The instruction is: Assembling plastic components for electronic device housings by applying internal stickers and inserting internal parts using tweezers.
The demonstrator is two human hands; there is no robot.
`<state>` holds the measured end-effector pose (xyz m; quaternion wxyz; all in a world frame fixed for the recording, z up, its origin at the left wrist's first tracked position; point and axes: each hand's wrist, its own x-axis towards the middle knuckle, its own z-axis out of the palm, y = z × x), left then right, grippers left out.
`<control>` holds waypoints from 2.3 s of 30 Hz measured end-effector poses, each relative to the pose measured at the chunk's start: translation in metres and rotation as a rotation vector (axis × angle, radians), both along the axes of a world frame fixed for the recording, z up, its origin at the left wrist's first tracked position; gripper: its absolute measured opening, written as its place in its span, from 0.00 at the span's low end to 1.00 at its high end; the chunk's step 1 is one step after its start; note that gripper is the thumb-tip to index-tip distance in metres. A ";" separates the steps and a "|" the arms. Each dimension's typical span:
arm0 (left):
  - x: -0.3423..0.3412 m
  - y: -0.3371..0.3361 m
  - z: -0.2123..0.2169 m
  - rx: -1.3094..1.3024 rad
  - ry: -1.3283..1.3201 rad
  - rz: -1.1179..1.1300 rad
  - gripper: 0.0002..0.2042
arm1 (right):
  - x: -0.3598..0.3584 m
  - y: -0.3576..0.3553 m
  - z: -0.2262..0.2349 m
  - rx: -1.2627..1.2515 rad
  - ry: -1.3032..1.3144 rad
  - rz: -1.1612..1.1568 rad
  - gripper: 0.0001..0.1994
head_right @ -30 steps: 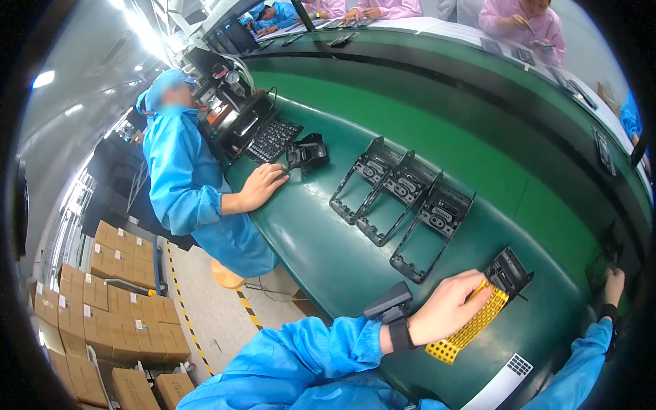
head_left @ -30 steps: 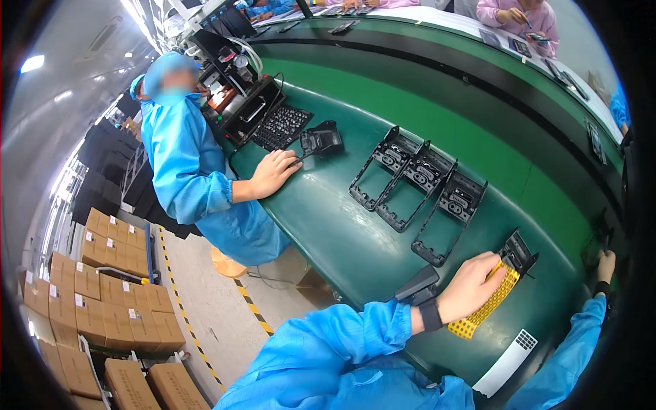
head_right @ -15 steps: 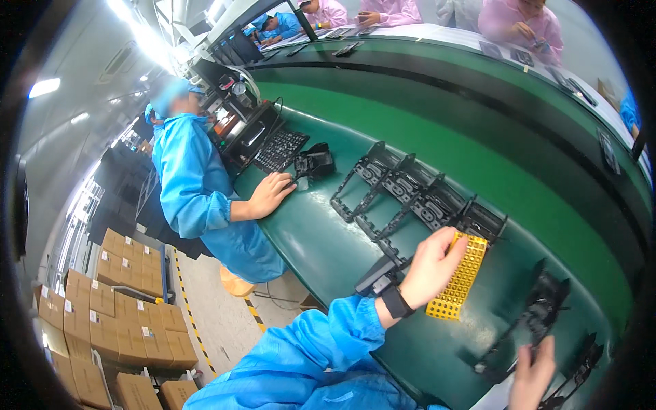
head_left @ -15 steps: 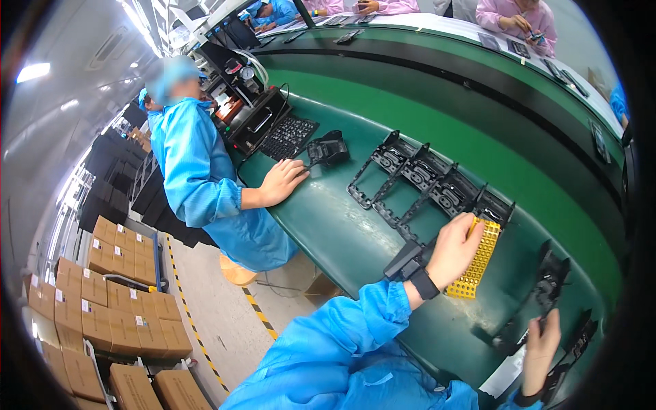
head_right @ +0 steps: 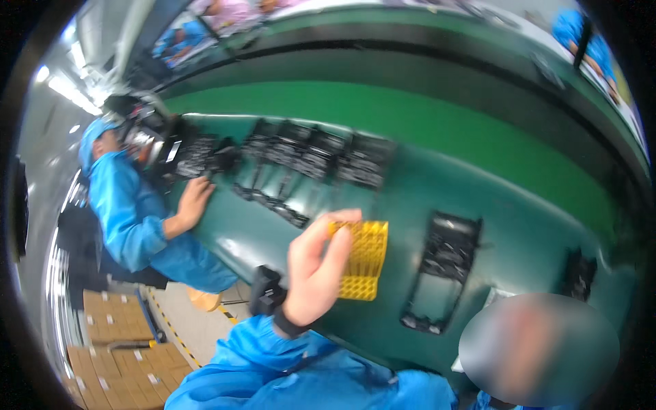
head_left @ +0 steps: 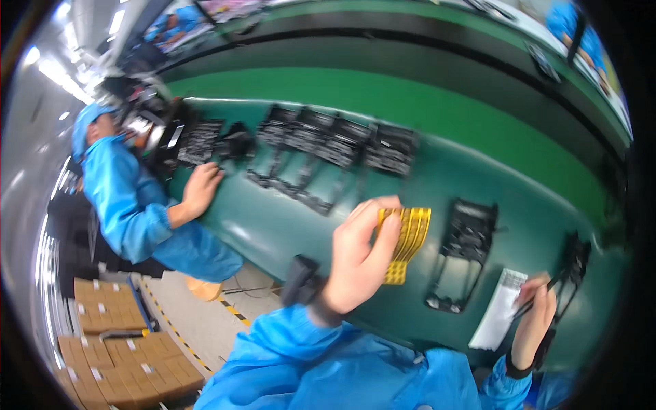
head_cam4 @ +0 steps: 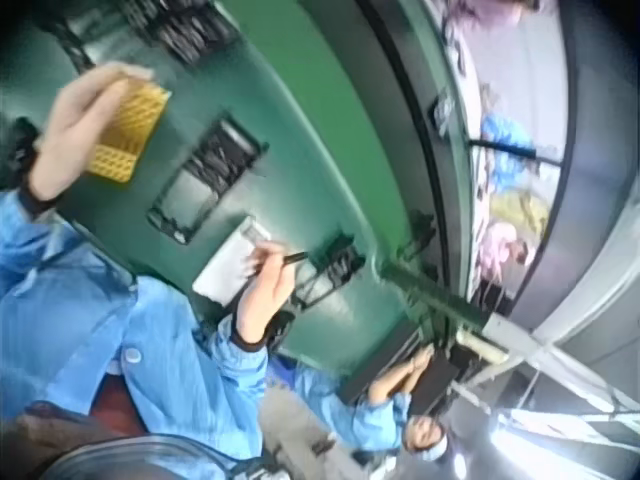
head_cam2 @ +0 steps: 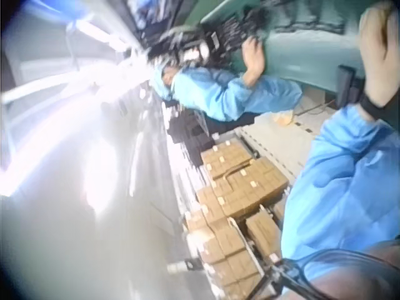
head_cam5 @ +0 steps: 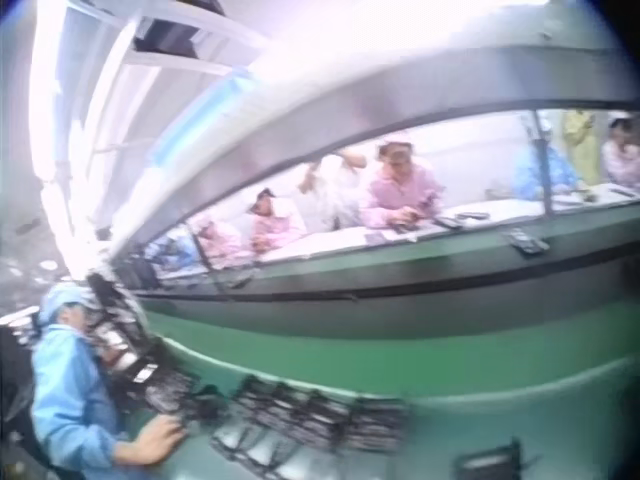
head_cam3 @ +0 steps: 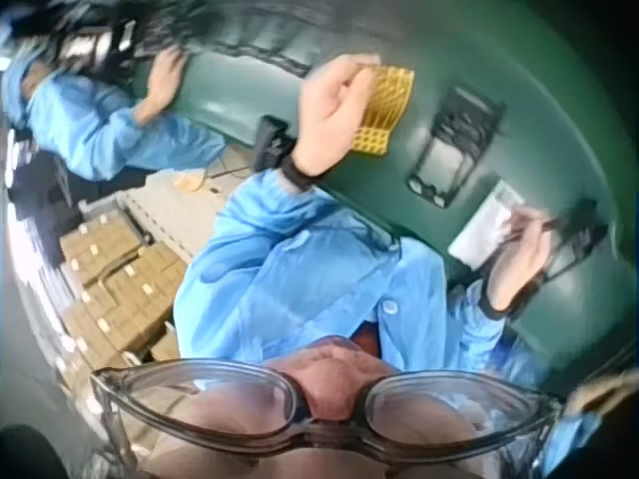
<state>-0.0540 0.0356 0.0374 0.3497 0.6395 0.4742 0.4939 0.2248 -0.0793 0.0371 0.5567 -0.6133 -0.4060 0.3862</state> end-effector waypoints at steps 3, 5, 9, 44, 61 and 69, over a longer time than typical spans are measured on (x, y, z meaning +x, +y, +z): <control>0.008 -0.032 0.028 -0.370 -0.043 -0.497 0.09 | 0.018 -0.012 -0.008 0.068 -0.226 -0.162 0.18; 0.029 -0.034 0.028 -0.319 0.050 -0.871 0.08 | 0.022 -0.026 -0.006 -0.030 -0.120 -0.215 0.19; 0.075 -0.050 0.006 -0.044 0.206 -1.099 0.06 | 0.014 -0.026 -0.006 -0.059 0.138 -0.113 0.08; 0.150 -0.048 -0.019 0.461 0.892 -0.871 0.07 | 0.051 -0.021 -0.041 -0.010 0.038 -0.139 0.08; 0.070 -0.027 0.018 -0.046 0.310 -0.695 0.05 | 0.019 -0.002 -0.004 0.151 0.149 -0.170 0.10; 0.046 -0.027 -0.020 -0.033 0.335 -0.675 0.02 | -0.041 0.041 0.004 0.136 0.266 0.048 0.11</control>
